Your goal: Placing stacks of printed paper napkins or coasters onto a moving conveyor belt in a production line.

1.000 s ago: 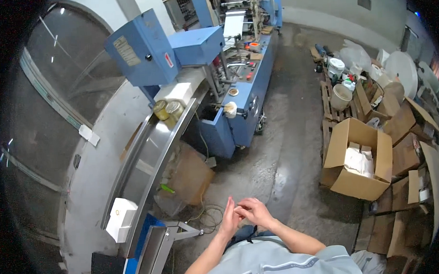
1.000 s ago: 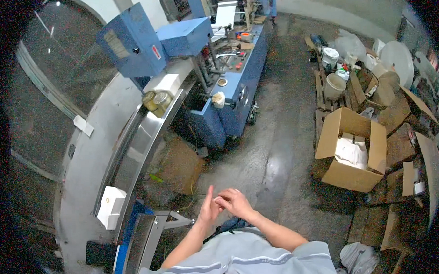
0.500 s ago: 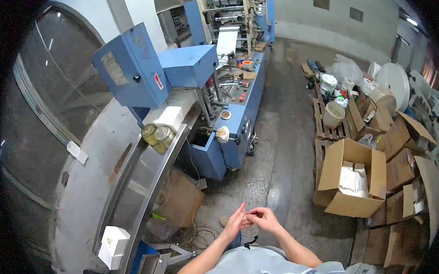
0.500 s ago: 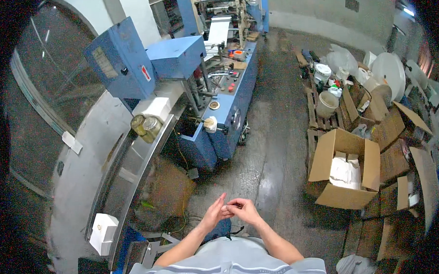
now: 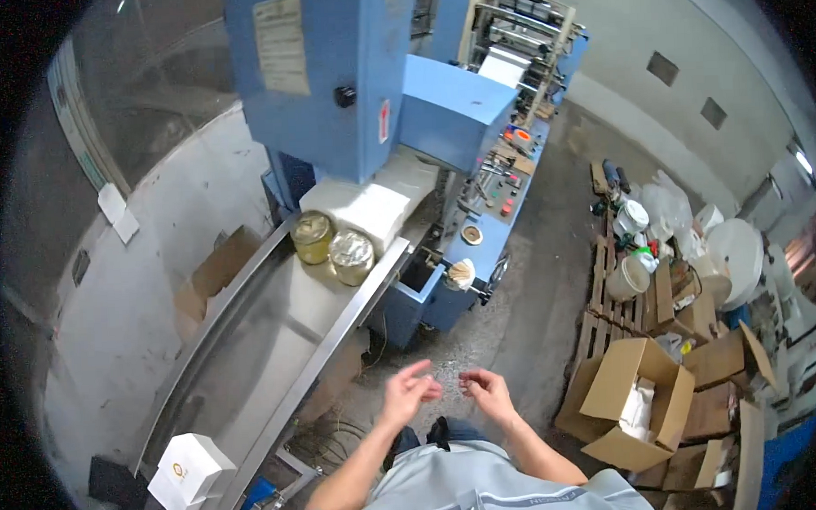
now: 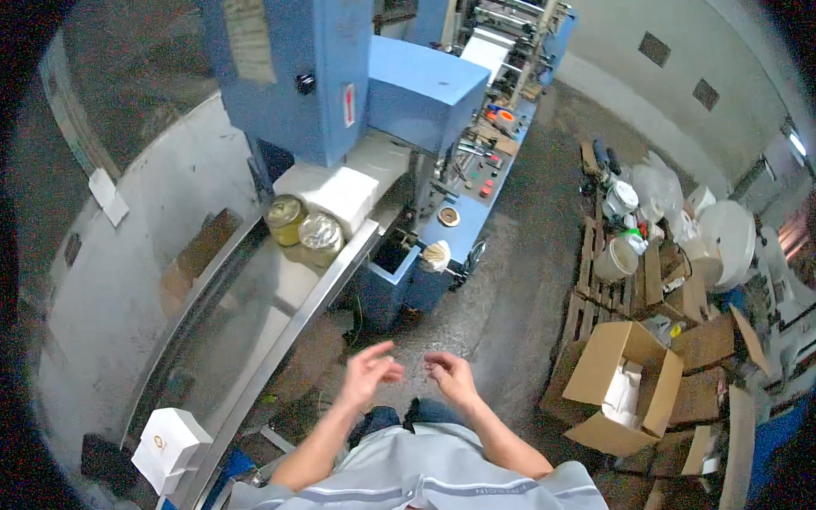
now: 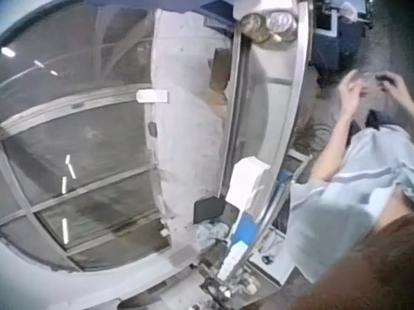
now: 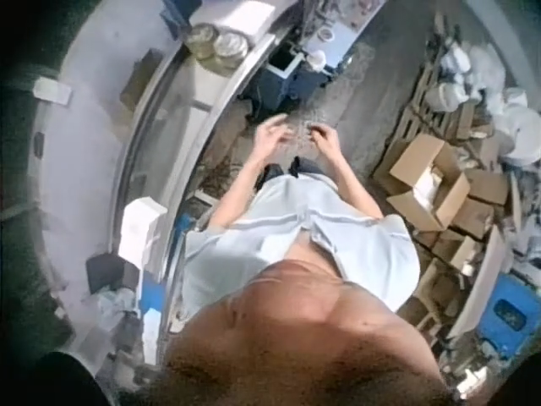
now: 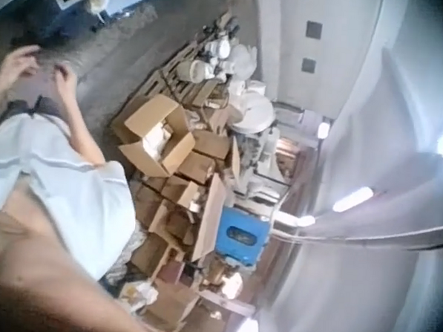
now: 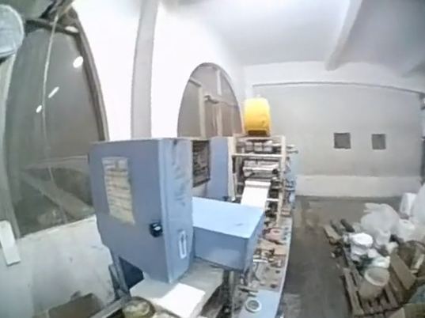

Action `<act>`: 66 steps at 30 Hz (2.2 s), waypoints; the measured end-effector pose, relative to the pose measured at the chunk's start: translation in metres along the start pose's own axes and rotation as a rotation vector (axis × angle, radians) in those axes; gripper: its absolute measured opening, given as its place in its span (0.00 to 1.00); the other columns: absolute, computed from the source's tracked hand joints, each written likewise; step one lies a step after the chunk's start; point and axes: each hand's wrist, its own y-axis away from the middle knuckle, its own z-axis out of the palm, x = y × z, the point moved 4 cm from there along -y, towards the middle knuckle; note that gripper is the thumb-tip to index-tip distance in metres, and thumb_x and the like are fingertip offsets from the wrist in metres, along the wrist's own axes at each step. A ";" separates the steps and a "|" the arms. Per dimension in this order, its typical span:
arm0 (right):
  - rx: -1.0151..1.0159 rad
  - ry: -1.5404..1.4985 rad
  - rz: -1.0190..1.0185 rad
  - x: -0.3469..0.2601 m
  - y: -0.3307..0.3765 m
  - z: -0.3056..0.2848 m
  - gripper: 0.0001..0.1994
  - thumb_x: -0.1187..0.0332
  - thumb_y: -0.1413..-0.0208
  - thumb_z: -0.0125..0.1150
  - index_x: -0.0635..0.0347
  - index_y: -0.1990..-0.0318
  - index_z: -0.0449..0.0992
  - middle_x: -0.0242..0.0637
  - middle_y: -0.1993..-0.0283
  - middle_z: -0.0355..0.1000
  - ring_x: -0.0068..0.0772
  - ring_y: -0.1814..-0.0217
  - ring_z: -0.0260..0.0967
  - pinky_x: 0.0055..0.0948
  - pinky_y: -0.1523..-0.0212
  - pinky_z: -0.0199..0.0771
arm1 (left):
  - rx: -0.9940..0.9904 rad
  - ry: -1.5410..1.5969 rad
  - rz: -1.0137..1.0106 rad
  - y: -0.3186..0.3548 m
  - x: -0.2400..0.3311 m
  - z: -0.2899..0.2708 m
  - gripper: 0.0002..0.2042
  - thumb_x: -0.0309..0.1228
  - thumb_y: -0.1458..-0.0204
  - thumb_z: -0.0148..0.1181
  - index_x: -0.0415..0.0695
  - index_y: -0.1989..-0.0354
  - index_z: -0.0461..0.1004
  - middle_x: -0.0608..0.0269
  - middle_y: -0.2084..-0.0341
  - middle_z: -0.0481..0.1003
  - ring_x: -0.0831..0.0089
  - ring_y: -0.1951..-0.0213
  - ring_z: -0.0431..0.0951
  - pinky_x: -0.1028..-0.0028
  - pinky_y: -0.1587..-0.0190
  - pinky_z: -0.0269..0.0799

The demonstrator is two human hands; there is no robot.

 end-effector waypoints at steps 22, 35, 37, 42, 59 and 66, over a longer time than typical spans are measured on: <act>-0.449 0.360 -1.030 -0.218 -0.223 0.134 0.10 0.73 0.45 0.59 0.65 0.56 0.77 0.46 0.53 0.74 0.49 0.49 0.71 0.38 0.48 0.72 | 0.819 -0.248 0.244 -0.179 0.170 -0.214 0.26 0.41 0.41 0.56 0.34 0.40 0.66 0.51 0.45 0.72 0.65 0.44 0.71 0.68 0.42 0.65; -0.785 0.047 -0.738 -0.252 -0.283 0.124 0.14 0.68 0.42 0.59 0.64 0.51 0.76 0.47 0.54 0.75 0.45 0.55 0.75 0.34 0.54 0.76 | 0.864 0.167 0.653 -0.138 0.219 -0.140 0.21 0.26 0.38 0.52 0.30 0.39 0.61 0.46 0.61 0.78 0.63 0.60 0.81 0.71 0.55 0.81; -0.806 -0.055 -0.607 -0.252 -0.281 0.125 0.12 0.68 0.41 0.60 0.64 0.52 0.77 0.44 0.53 0.75 0.37 0.57 0.76 0.28 0.58 0.76 | 0.867 0.251 0.632 -0.122 0.233 -0.102 0.22 0.24 0.40 0.53 0.30 0.38 0.60 0.46 0.61 0.78 0.61 0.60 0.82 0.69 0.56 0.80; -0.932 -0.172 -0.481 -0.263 -0.272 0.135 0.11 0.71 0.40 0.59 0.64 0.51 0.77 0.39 0.53 0.75 0.27 0.55 0.74 0.25 0.55 0.74 | 0.925 0.282 0.582 -0.097 0.243 -0.066 0.24 0.16 0.45 0.47 0.30 0.37 0.58 0.40 0.51 0.74 0.55 0.48 0.77 0.65 0.45 0.76; -1.045 -0.129 -0.542 -0.293 -0.255 0.163 0.09 0.74 0.43 0.61 0.69 0.57 0.79 0.42 0.56 0.76 0.29 0.58 0.76 0.26 0.60 0.78 | 0.612 -0.119 0.580 -0.086 0.247 -0.041 0.37 0.10 0.50 0.38 0.38 0.27 0.39 0.44 0.47 0.72 0.62 0.44 0.73 0.64 0.37 0.64; -0.954 -0.081 -0.578 -0.295 -0.249 0.165 0.08 0.77 0.42 0.57 0.70 0.57 0.79 0.41 0.60 0.77 0.27 0.61 0.77 0.24 0.63 0.79 | 0.562 -0.101 0.556 -0.085 0.246 -0.050 0.36 0.11 0.46 0.40 0.38 0.27 0.40 0.44 0.48 0.73 0.64 0.44 0.73 0.66 0.38 0.65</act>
